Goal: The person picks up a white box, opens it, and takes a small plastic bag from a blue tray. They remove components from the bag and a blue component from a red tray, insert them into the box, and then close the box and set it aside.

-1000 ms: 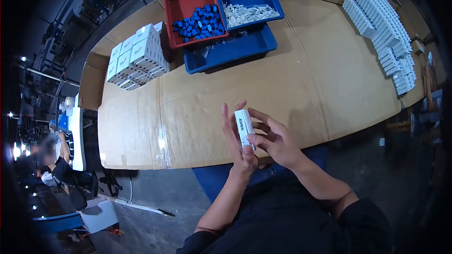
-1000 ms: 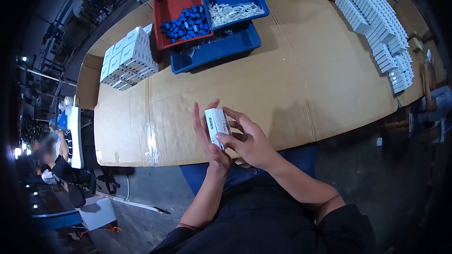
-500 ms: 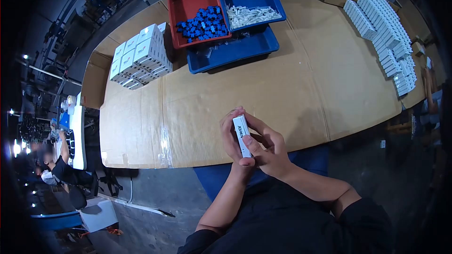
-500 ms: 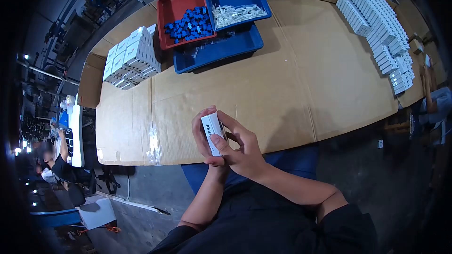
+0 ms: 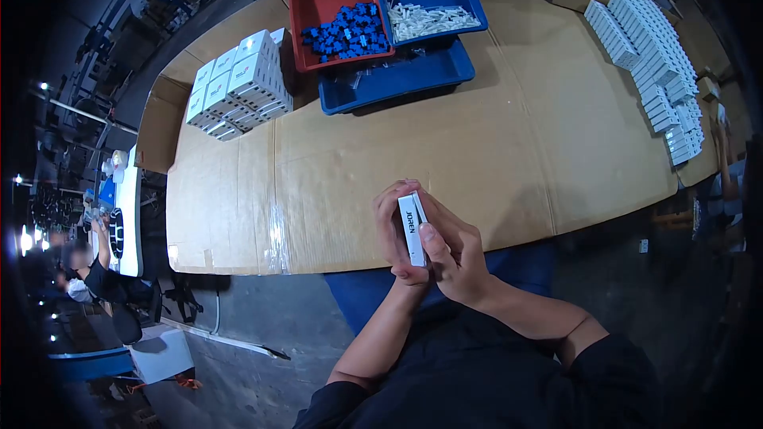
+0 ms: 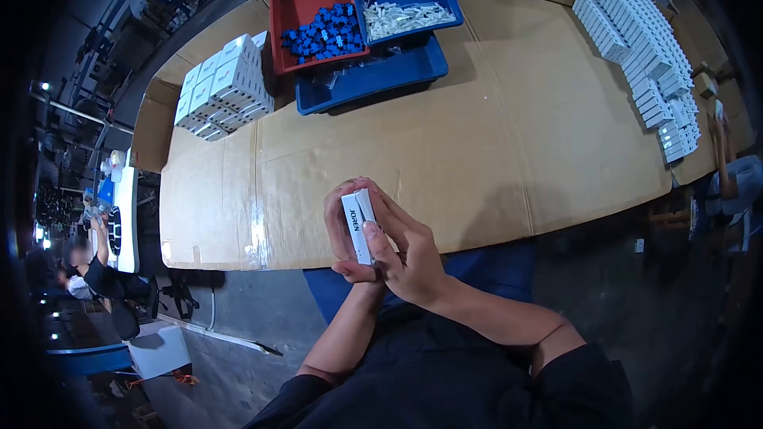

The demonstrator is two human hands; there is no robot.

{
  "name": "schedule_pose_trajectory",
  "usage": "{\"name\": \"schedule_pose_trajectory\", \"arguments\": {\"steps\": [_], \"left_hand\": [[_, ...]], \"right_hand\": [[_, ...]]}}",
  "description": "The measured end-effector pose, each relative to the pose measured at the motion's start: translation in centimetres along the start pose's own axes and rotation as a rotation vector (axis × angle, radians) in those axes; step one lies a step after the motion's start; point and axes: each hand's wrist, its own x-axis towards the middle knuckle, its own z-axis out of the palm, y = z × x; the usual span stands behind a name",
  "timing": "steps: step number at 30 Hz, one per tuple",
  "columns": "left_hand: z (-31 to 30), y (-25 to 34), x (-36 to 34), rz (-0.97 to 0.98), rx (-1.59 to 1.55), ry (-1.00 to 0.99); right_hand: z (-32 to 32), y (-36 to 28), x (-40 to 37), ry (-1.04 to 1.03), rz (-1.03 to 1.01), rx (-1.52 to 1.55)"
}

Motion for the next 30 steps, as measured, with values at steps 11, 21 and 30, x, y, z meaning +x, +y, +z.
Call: {"name": "schedule_pose_trajectory", "arguments": {"steps": [11,21,30], "left_hand": [[0.0,1.5,-0.6,0.015,-0.031,-0.030],[-0.4,2.6,-0.9,-0.314,-0.295,-0.192],[1.8,6.9,-0.2,-1.072,-0.521,-0.180]], "right_hand": [[-0.3,-1.1,-1.2,0.007,-0.044,-0.022],[-6.4,-2.0,-0.4,-0.253,0.110,-0.238],[-9.7,-0.5,0.1,-0.280,-0.457,-0.577]]}}
